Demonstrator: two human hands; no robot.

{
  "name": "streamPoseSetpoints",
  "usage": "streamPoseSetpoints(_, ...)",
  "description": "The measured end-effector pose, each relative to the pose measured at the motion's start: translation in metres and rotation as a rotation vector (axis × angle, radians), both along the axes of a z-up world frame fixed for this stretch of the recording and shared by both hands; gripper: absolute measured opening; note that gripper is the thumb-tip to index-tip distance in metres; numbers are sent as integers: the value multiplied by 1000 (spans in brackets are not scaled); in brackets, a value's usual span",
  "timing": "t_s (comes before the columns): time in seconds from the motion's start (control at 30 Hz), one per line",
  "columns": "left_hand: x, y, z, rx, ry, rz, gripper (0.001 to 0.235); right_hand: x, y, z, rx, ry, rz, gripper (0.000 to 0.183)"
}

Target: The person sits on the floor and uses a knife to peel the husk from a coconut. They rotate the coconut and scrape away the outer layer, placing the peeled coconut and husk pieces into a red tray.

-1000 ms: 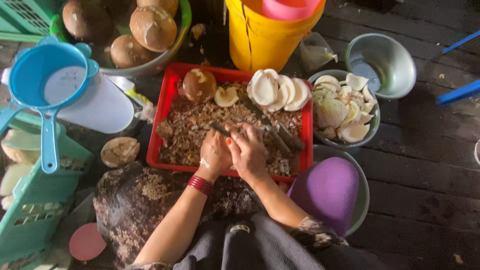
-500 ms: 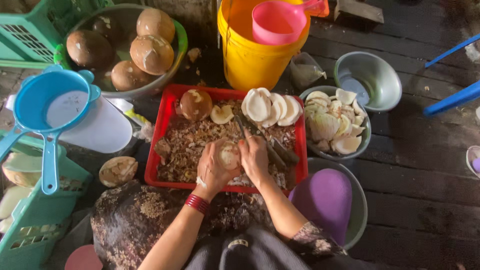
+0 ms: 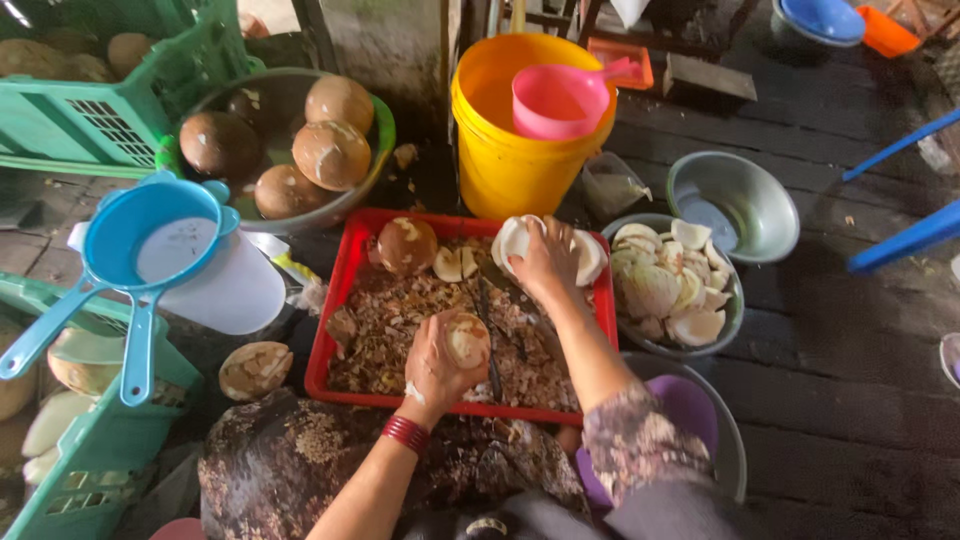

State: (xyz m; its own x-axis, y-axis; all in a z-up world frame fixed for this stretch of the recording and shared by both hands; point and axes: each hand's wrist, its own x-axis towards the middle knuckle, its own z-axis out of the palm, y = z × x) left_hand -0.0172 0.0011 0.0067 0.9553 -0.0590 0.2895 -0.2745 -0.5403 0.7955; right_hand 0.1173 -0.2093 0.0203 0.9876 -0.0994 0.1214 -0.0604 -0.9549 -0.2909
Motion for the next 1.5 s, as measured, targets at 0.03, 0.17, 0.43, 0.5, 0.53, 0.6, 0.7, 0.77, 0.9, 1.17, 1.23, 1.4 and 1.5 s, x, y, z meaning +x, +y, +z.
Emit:
streamPoseSetpoints(0.03,-2,0,0,4,13,-4,80,12,-3,-5,-82,22,-7,76)
streamPoseSetpoints(0.17,0,1,1,3,1,-3,81,63,-13,-20,-187,190,146,96)
streamPoseSetpoints(0.43,1,6,3,-11,3,-28,87,116,-44,-52,-218,486,217,84)
streamPoseSetpoints(0.5,0,6,1,-11,14,-25,87,116,-56,-55,-49,429,278,70)
streamPoseSetpoints(0.53,-1,6,0,-11,20,-25,88,113,-61,-57,36,401,305,64)
streamPoseSetpoints(0.6,-2,5,2,-9,34,-22,88,112,-63,-54,53,424,305,66)
streamPoseSetpoints(0.7,0,6,3,-9,26,-21,87,100,-59,-50,-54,374,319,62)
streamPoseSetpoints(0.77,-2,6,3,-15,37,-25,86,85,-58,-50,-84,287,331,60)
streamPoseSetpoints(0.9,1,7,-5,-37,-10,-43,81,60,-74,-42,-10,-21,285,62)
streamPoseSetpoints(1.17,2,4,-4,14,57,-39,89,43,-78,-17,559,-354,-102,55)
streamPoseSetpoints(1.23,1,5,-3,14,64,-51,91,33,-56,-28,341,-248,-165,58)
streamPoseSetpoints(1.4,-3,9,-2,-4,41,-73,90,2,-41,-39,-130,-222,-140,67)
streamPoseSetpoints(1.5,0,10,-1,-26,25,-82,90,3,-53,-28,-15,-82,-110,84)
